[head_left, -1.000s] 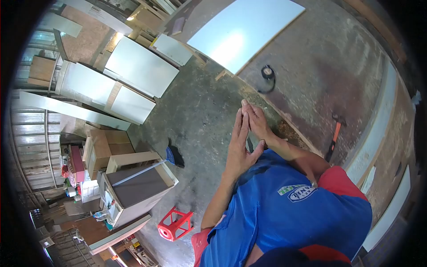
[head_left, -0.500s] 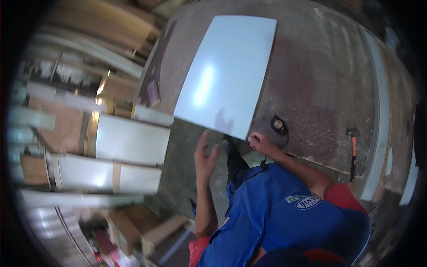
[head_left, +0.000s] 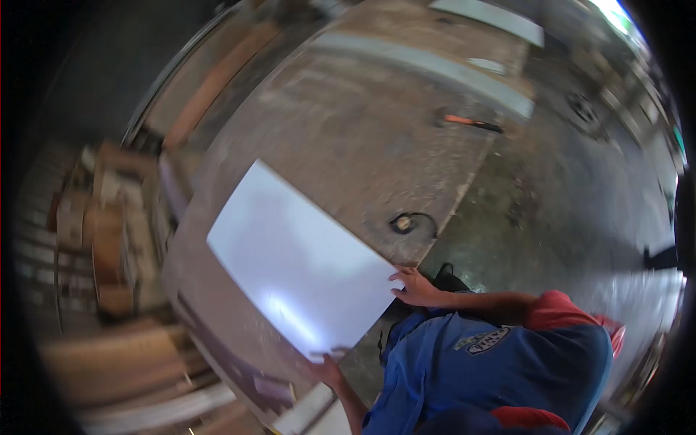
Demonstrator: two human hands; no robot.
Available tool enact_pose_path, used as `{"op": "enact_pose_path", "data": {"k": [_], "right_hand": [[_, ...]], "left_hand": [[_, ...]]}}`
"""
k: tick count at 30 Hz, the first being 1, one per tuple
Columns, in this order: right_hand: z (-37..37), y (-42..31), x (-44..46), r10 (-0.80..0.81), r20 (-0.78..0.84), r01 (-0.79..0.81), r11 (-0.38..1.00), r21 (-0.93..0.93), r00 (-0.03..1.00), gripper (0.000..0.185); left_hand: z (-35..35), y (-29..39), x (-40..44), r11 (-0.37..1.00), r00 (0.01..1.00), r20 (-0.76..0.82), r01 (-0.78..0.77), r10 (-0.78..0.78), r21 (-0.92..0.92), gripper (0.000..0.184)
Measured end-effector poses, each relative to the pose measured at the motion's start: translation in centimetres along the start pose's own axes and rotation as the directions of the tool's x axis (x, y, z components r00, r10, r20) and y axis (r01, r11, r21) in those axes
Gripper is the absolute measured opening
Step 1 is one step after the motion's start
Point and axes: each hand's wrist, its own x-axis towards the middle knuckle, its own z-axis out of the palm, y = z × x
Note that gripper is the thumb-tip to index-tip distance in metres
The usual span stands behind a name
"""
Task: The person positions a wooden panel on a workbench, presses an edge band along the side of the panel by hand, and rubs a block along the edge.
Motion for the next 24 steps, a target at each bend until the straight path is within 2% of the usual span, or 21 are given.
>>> {"op": "enact_pose_path", "data": {"k": [1,2,3,4,5,7,9,10,11,12,13,14,16,17,18,20,21,22,24], "right_hand": [[0.5,-0.2,0.1,-0.012,-0.041,0.012,1.0,0.019,0.999,0.033],[0.3,-0.9,0.3,0.012,-0.095,-0.01,1.0,0.017,0.995,0.033],[-0.3,-2.0,0.9,0.117,-0.026,-0.114,0.991,0.075,0.993,0.032],[-0.7,-2.7,1.6,0.203,0.052,-0.208,0.968,0.137,0.978,0.031],[-1.2,-3.5,2.3,0.199,0.015,-0.199,0.967,0.158,0.98,0.031],[-2.4,-3.9,3.3,0.408,-0.081,-0.362,0.871,0.332,0.909,0.032],[-5.0,-4.3,4.9,0.401,-0.124,-0.341,0.877,0.337,0.908,0.033],[-6.7,-5.1,5.7,0.372,-0.121,-0.287,0.853,0.437,0.92,0.036],[-8.3,-6.2,6.3,0.339,-0.123,-0.226,0.815,0.533,0.933,0.04],[-10.4,-8.2,6.5,0.245,-0.178,-0.14,0.877,0.459,0.953,0.047],[-12.5,-10.7,6.4,0.15,-0.222,-0.056,0.924,0.379,0.964,0.056],[-13.9,-12.6,6.7,0.038,-0.311,0.074,0.938,0.34,0.95,0.062],[-17.1,-17.8,5.8,-0.134,-0.412,0.263,0.925,0.275,0.901,0.07],[-19.0,-20.8,4.7,-0.193,-0.431,0.325,0.91,0.258,0.882,0.071],[-20.0,-22.4,3.8,-0.191,-0.444,0.329,0.908,0.259,0.875,0.071],[-20.1,-24.6,1.9,-0.189,-0.578,0.542,0.65,0.533,0.794,0.07],[-19.1,-23.8,1.3,-0.185,-0.593,0.551,0.648,0.526,0.784,0.07],[-17.4,-22.1,0.9,-0.156,-0.548,0.482,0.703,0.523,0.822,0.064],[-15.6,-18.4,0.3,-0.032,-0.421,0.288,0.775,0.562,0.907,0.049]], "left_hand": [[-0.7,0.0,0.6,0.999,0.999,-0.033,-0.034,0.033,-0.025,0.066],[0.6,-3.6,1.7,0.991,0.996,0.003,0.089,-0.089,-0.097,0.062],[2.3,-6.2,3.3,0.962,0.975,0.039,0.221,-0.218,-0.159,0.059],[1.7,-5.2,3.8,0.97,0.984,0.039,0.179,-0.175,-0.165,0.059],[0.9,-4.5,3.2,0.98,0.987,0.038,0.161,-0.158,-0.117,0.057],[0.9,-4.0,3.7,0.99,0.992,0.042,0.122,-0.119,-0.076,0.055],[1.5,-5.7,3.1,0.95,0.993,0.094,0.098,-0.073,-0.295,0.05],[0.5,-3.7,2.3,0.98,0.992,0.055,-0.103,0.114,-0.169,0.047],[-0.4,-0.7,1.3,0.978,0.991,0.053,-0.115,0.126,-0.173,0.047],[-1.0,2.8,0.1,0.883,0.983,0.182,0.087,-0.002,-0.461,0.047],[-1.3,4.7,-0.8,0.68,0.935,0.344,0.305,-0.082,-0.666,0.048],[-0.8,4.8,-1.3,0.684,0.937,0.342,0.296,-0.072,-0.667,0.048],[2.0,4.5,-1.9,0.608,0.791,0.566,0.571,-0.23,-0.551,0.05],[5.6,1.8,-2.2,0.685,0.801,0.598,0.415,0.038,-0.599,0.05],[8.5,-0.7,-2.3,0.715,0.736,0.606,0.246,0.302,-0.655,0.05],[5.0,9.3,-5.3,0.514,0.609,0.776,0.62,0.162,-0.593,0.043],[2.9,15.0,-6.9,0.379,0.531,0.843,0.764,0.088,-0.521,0.039],[2.5,16.3,-7.3,0.386,0.53,0.842,0.759,0.101,-0.524,0.039],[2.8,18.4,-8.3,0.613,0.577,0.811,0.605,0.103,-0.508,0.052]]}}
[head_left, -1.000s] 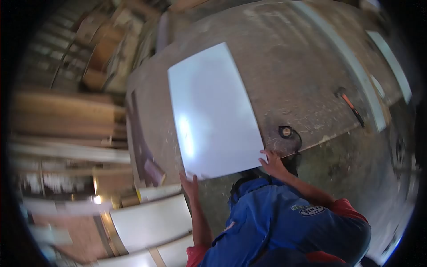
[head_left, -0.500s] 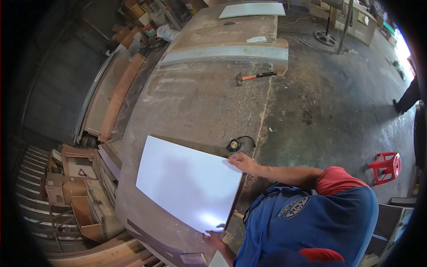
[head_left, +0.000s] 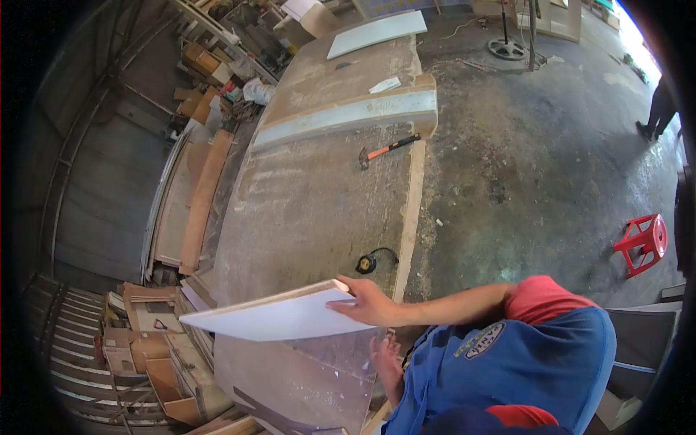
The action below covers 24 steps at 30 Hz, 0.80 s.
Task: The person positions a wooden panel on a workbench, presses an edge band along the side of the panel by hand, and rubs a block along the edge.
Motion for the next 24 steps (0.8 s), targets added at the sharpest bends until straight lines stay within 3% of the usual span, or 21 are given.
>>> {"op": "enact_pose_path", "data": {"k": [1,3,4,6,7,8,9,11,13,17,21,24], "right_hand": [[-0.9,1.1,-0.4,0.135,0.005,-0.135,0.991,-0.016,0.991,0.042],[-1.4,3.1,-1.2,0.106,-0.041,-0.107,0.994,-0.019,0.994,0.039],[-1.6,3.6,-1.5,0.08,-0.082,-0.082,0.996,-0.021,0.993,0.037],[-1.6,2.9,-1.9,0.012,-0.162,-0.011,1.0,0.005,0.987,0.038],[-1.9,2.2,-1.8,-0.051,-0.198,0.054,0.998,0.012,0.979,0.039],[-2.1,1.2,-1.3,-0.077,-0.239,0.105,0.989,0.107,0.968,0.04],[-3.2,0.2,-0.7,-0.071,-0.267,0.101,0.99,0.1,0.961,0.04],[-6.1,-1.8,0.4,0.014,-0.19,0.004,0.996,0.091,0.982,0.039],[-7.7,-2.5,1.7,-0.075,-0.263,0.082,0.996,0.017,0.962,0.037],[-10.7,-4.2,5.3,-0.246,-0.183,0.224,0.966,-0.133,0.952,0.033],[-12.7,-5.9,8.2,-0.357,-0.15,0.336,0.93,-0.145,0.922,0.033],[-15.2,-6.0,8.8,-0.482,0.0,0.478,0.868,-0.132,0.876,0.033]], "left_hand": [[0.3,-0.1,0.7,1.0,1.0,0.012,-0.004,0.004,0.002,0.052],[-1.5,-0.2,2.1,0.968,0.973,-0.135,-0.16,0.188,0.194,0.055],[-2.7,-0.5,2.4,0.962,0.975,-0.11,-0.164,0.192,0.217,0.055],[-6.4,0.0,3.4,0.937,0.937,-0.028,-0.348,0.348,-0.001,0.063],[-7.9,0.5,4.7,0.938,0.938,0.008,-0.346,0.346,0.015,0.063],[-9.1,0.9,6.4,0.949,0.943,-0.123,-0.313,0.308,-0.023,0.066],[-9.7,1.4,7.8,0.958,0.931,-0.259,-0.279,0.255,-0.059,0.069],[-9.9,1.9,10.1,0.96,0.92,-0.31,-0.273,0.241,-0.063,0.071],[-8.4,3.2,13.1,0.953,0.894,-0.388,-0.284,0.225,-0.101,0.074],[-3.3,4.2,19.0,0.962,0.912,-0.376,-0.234,0.166,-0.144,0.074],[2.3,5.4,22.6,0.968,0.937,-0.322,-0.195,0.135,-0.16,0.074],[7.5,6.2,24.8,0.97,0.954,-0.273,-0.175,0.125,-0.166,0.075]]}}
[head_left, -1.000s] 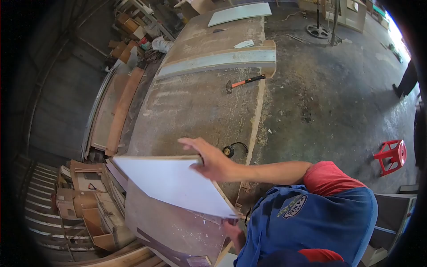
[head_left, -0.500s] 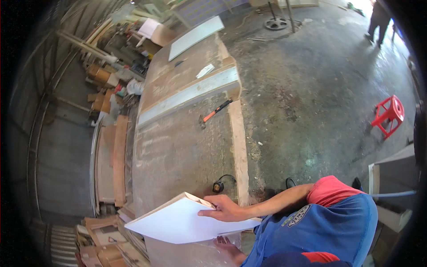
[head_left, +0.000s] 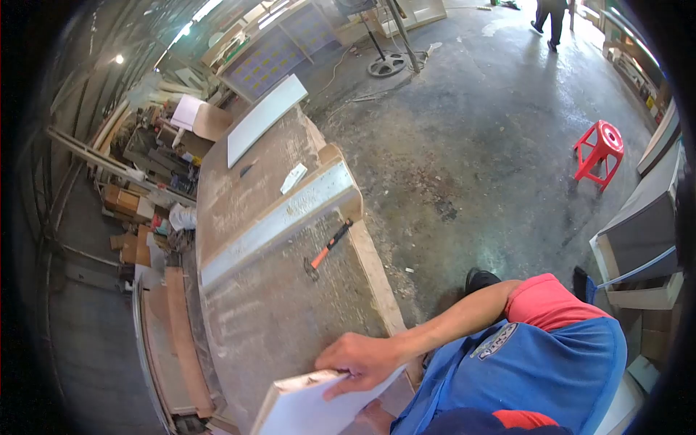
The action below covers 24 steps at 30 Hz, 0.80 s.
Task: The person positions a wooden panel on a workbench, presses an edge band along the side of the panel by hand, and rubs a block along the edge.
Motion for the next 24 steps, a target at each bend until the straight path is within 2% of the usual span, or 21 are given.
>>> {"op": "enact_pose_path", "data": {"k": [5,7,8,10,13,15,17,19,21,23,24], "right_hand": [[-9.8,1.5,1.3,-0.043,0.057,0.047,0.996,-0.079,0.997,0.038],[-15.5,1.7,2.1,0.06,0.104,-0.043,0.987,-0.152,0.993,0.038],[-18.8,1.9,2.3,0.056,0.102,-0.04,0.988,-0.151,0.993,0.038],[-25.1,2.6,2.6,0.133,-0.019,-0.134,0.988,-0.08,0.991,0.05],[-32.9,5.9,2.4,0.157,-0.044,-0.161,0.981,-0.112,0.987,0.061],[-36.6,6.9,2.7,0.2,-0.04,-0.203,0.976,-0.077,0.979,0.056],[-39.4,8.5,4.4,0.053,-0.094,-0.075,0.965,-0.252,0.994,0.053],[-42.8,8.7,6.3,0.068,-0.091,-0.086,0.972,-0.22,0.994,0.047],[-45.9,10.5,8.0,0.092,-0.085,-0.119,0.904,-0.41,0.992,0.044],[-49.0,11.7,9.0,0.115,-0.055,-0.127,0.906,-0.404,0.992,0.038],[-50.6,12.7,9.6,0.145,-0.09,-0.169,0.899,-0.405,0.985,0.037]], "left_hand": [[11.0,-1.8,0.4,1.0,0.997,0.072,0.021,-0.021,-0.004,0.075],[15.6,-2.9,-0.2,1.0,0.996,0.082,0.023,-0.021,-0.019,0.076],[17.9,-3.5,-0.6,0.999,0.996,0.081,0.026,-0.024,-0.032,0.076],[22.4,-4.5,-2.0,0.998,0.997,0.076,0.026,-0.022,-0.059,0.076],[29.9,-5.8,-4.4,0.994,0.995,0.091,0.037,-0.027,-0.106,0.076],[33.9,-6.7,-5.8,0.99,0.995,0.096,0.047,-0.035,-0.135,0.077],[37.3,-7.2,-6.9,0.983,0.995,0.093,0.051,-0.035,-0.176,0.077],[40.4,-7.4,-8.0,0.969,0.997,0.078,0.046,-0.028,-0.244,0.077],[43.6,-7.3,-8.5,0.944,0.998,0.066,0.039,-0.018,-0.327,0.078],[47.4,-7.3,-8.4,0.91,0.998,0.061,0.031,-0.006,-0.413,0.078],[49.5,-7.4,-8.2,0.891,0.998,0.057,0.035,-0.01,-0.453,0.078]]}}
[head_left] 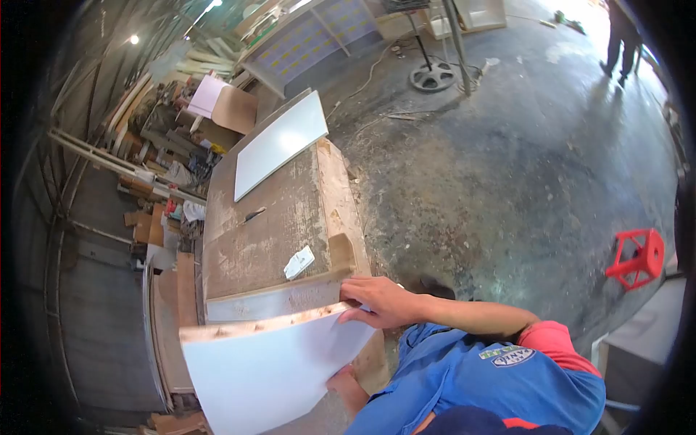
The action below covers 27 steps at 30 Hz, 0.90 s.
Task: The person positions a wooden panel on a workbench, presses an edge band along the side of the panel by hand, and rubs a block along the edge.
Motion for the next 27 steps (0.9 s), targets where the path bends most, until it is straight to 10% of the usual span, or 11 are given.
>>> {"op": "enact_pose_path", "data": {"k": [11,14,16,17,21,27], "right_hand": [[-14.3,21.5,9.6,0.361,-0.221,-0.323,0.927,0.19,0.906,0.028],[-18.1,25.5,10.7,0.394,-0.507,-0.308,0.919,0.248,0.767,0.029],[-20.0,30.5,10.2,0.329,-0.75,-0.271,0.94,0.205,0.574,0.028],[-21.3,32.5,10.7,0.295,-0.846,-0.229,0.95,0.211,0.445,0.027],[-29.7,38.8,13.0,0.331,-0.845,-0.259,0.936,0.239,0.42,0.024],[-35.3,50.1,18.3,0.601,-0.731,-0.465,0.774,0.429,0.325,0.024]], "left_hand": [[29.8,-15.2,-0.5,0.957,0.98,0.094,0.19,-0.173,-0.222,0.072],[39.9,-19.2,-4.4,0.975,0.972,0.144,0.202,-0.188,-0.092,0.073],[40.8,-23.8,-2.8,0.931,0.964,0.266,-0.09,-0.008,0.354,0.062],[43.6,-24.3,-4.1,0.972,0.96,0.219,0.13,-0.173,0.198,0.06],[46.4,-31.2,-3.3,0.915,0.836,0.379,0.395,-0.396,0.085,0.055],[54.5,-40.7,0.7,0.922,0.845,0.384,0.287,-0.371,0.26,0.036]]}}
